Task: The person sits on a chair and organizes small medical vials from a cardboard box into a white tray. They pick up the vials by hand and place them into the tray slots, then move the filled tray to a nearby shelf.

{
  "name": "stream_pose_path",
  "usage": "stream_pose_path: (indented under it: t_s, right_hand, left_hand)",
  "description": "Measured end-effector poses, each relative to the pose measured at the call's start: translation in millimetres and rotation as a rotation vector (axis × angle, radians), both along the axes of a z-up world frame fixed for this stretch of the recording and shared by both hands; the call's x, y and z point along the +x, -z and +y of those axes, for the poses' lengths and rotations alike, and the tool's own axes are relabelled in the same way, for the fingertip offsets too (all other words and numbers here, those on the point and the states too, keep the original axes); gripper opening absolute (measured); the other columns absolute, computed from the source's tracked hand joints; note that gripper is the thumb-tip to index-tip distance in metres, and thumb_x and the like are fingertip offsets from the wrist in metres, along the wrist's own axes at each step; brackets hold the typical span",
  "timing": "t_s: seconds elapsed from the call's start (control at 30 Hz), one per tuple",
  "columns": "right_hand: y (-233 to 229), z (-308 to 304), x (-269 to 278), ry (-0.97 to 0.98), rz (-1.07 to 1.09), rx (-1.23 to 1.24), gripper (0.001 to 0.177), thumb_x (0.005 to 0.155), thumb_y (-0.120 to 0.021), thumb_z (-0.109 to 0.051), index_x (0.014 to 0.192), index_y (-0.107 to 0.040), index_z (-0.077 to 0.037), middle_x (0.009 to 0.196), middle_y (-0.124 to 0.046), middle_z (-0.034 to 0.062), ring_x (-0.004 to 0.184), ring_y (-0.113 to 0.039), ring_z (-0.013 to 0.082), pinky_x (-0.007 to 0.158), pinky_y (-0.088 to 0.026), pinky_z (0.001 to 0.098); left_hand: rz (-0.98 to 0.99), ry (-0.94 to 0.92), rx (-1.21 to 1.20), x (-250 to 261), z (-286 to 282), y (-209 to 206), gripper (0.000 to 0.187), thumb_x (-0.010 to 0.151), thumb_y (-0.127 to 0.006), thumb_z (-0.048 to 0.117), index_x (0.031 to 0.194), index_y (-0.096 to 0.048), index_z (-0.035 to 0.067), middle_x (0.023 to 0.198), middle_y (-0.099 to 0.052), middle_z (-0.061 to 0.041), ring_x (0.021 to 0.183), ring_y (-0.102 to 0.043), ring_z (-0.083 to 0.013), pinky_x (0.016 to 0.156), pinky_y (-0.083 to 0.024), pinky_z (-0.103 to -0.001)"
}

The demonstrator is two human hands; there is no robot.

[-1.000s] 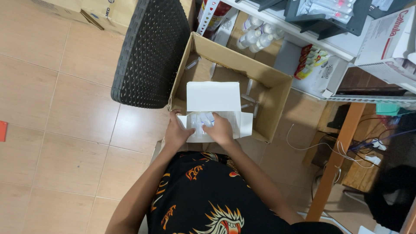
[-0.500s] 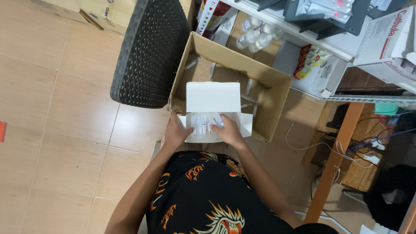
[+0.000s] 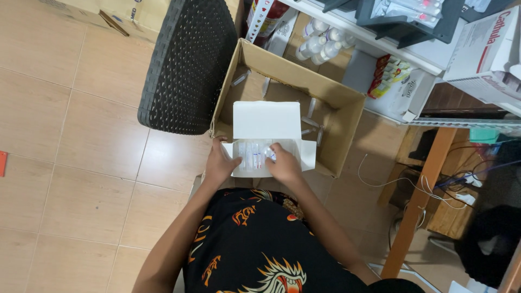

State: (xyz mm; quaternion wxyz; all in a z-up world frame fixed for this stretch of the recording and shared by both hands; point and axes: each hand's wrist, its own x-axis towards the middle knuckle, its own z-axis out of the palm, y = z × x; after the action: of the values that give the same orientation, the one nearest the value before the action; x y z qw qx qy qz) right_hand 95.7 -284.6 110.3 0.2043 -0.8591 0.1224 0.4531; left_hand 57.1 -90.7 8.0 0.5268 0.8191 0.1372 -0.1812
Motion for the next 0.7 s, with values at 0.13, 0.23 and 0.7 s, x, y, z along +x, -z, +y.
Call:
stream_pose_path:
  t_s: [0.13,0.23,0.7]
  right_hand:
    - [81.6,-38.4,-22.6,0.144,-0.133,0.111,0.054,0.101,-0.058,-0.024,0.146,-0.042,0.001,0.111,-0.070,0.0219,0.082,-0.069,0.0261,0.075,-0.058,0.0403]
    - [88.2,-43.2,-25.1,0.143,-0.360,0.150,0.046,0.100,-0.062,-0.029,0.130,-0.053,0.005,0.117,-0.064,0.0218,0.085,-0.068,0.0256,0.078,-0.057,0.0408]
    - [48.0,-32.7,-11.9,0.091,-0.364,0.105,0.044,0.093,-0.069,-0.038,0.118,-0.064,-0.002,0.088,-0.075,0.0140,0.077,-0.073,0.0258,0.074,-0.057,0.0402]
  left_hand:
    - [0.009,0.013,-0.004,-0.4,-0.6,5.5,0.082,0.074,-0.087,0.018,0.137,-0.036,0.006,0.132,-0.059,-0.027,0.115,-0.064,-0.0419,0.099,-0.051,-0.045]
    - [-0.049,0.006,-0.010,-2.8,-0.8,11.8,0.081,0.072,-0.087,0.017,0.134,-0.037,0.005,0.128,-0.060,-0.027,0.114,-0.064,-0.0421,0.096,-0.051,-0.045]
    - [-0.064,0.002,-0.018,-4.1,-0.4,11.8,0.081,0.080,-0.084,0.020,0.139,-0.031,0.005,0.119,-0.063,-0.033,0.107,-0.067,-0.0451,0.096,-0.053,-0.046]
